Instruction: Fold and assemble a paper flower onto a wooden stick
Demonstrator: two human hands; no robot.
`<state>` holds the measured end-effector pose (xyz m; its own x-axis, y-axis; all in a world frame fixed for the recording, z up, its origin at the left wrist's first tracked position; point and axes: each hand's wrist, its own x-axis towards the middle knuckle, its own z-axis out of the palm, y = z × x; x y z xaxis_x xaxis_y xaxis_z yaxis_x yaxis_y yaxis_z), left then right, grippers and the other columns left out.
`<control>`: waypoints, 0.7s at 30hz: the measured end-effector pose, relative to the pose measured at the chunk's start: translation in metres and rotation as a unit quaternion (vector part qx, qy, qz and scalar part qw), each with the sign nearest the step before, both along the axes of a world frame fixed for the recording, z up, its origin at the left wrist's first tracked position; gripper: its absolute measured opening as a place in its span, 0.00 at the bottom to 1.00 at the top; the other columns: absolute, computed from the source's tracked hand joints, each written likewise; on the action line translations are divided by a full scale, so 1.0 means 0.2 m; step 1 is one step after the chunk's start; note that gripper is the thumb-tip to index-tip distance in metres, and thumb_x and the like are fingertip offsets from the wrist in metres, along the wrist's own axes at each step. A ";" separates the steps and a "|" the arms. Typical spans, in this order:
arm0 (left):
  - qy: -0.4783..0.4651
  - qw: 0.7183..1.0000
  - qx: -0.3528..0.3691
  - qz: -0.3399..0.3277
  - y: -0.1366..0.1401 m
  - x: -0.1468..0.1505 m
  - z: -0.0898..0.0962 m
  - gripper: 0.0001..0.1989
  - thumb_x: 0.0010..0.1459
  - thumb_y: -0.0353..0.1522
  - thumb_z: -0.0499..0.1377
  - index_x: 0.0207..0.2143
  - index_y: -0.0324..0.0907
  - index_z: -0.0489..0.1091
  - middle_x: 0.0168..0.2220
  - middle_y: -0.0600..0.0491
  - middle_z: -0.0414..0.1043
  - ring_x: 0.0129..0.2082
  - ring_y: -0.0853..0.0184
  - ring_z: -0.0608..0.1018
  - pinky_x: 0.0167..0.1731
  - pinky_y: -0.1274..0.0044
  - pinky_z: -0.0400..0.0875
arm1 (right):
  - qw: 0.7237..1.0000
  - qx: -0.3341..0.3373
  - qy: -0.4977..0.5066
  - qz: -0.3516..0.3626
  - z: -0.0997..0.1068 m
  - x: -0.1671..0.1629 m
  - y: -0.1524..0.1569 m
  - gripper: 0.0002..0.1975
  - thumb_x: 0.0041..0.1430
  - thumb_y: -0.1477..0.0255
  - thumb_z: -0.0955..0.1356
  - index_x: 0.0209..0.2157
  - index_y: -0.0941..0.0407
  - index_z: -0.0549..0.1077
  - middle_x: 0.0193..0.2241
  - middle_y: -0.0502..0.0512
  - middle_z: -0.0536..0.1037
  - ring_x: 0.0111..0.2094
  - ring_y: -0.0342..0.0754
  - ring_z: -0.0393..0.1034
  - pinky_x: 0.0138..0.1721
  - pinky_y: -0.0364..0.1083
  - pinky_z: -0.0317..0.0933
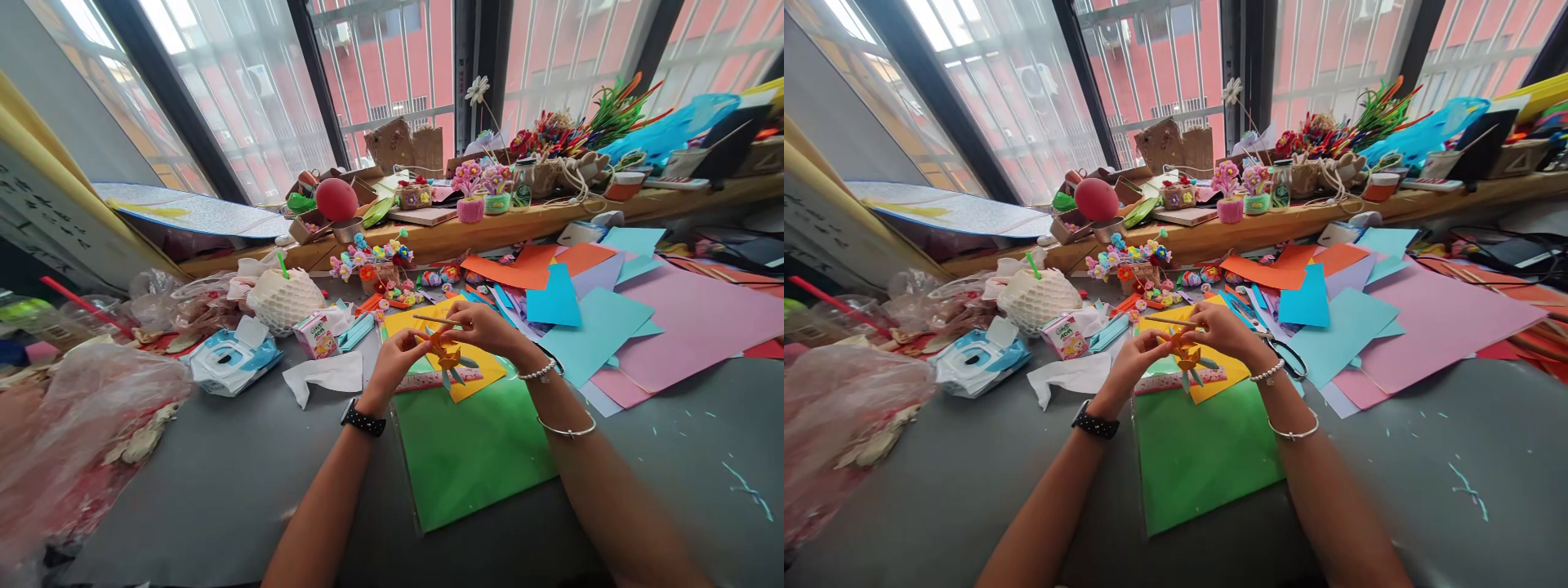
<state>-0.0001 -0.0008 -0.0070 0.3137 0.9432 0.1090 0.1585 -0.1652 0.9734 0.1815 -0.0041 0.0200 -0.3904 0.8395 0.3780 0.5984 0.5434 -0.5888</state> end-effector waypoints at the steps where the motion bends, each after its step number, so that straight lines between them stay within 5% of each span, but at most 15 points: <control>1: 0.001 1.000 0.001 -0.004 0.00 0.00 0.00 0.14 0.43 0.38 0.61 0.30 0.36 0.68 0.25 0.53 0.70 0.26 0.72 0.71 0.27 0.80 0.64 | 1.000 0.005 -0.009 -0.004 0.00 -0.01 0.00 0.06 0.51 0.72 0.67 0.28 0.56 0.76 0.26 0.50 0.68 0.26 0.39 0.61 0.26 0.40 0.55; 13: 0.028 0.999 0.028 0.021 0.01 0.00 -0.01 0.12 0.43 0.36 0.60 0.27 0.37 0.64 0.23 0.56 0.66 0.22 0.75 0.68 0.22 0.82 0.61 | 0.994 0.072 -0.065 -0.058 -0.04 -0.08 -0.01 0.07 0.52 0.71 0.65 0.29 0.60 0.73 0.31 0.54 0.69 0.30 0.42 0.63 0.30 0.42 0.56; 21: 0.107 0.983 0.121 0.085 -0.01 0.02 -0.01 0.06 0.45 0.32 0.57 0.26 0.39 0.63 0.23 0.56 0.67 0.24 0.72 0.71 0.25 0.79 0.65 | 0.993 0.056 -0.073 -0.070 -0.05 -0.10 -0.02 0.08 0.51 0.71 0.66 0.31 0.59 0.74 0.32 0.54 0.69 0.30 0.42 0.64 0.30 0.41 0.56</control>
<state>0.0048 -0.0035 -0.0089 0.1937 0.9388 0.2850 0.4010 -0.3409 0.8503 0.1618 -0.0078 0.0109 -0.3303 0.8453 0.4199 0.7470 0.5060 -0.4312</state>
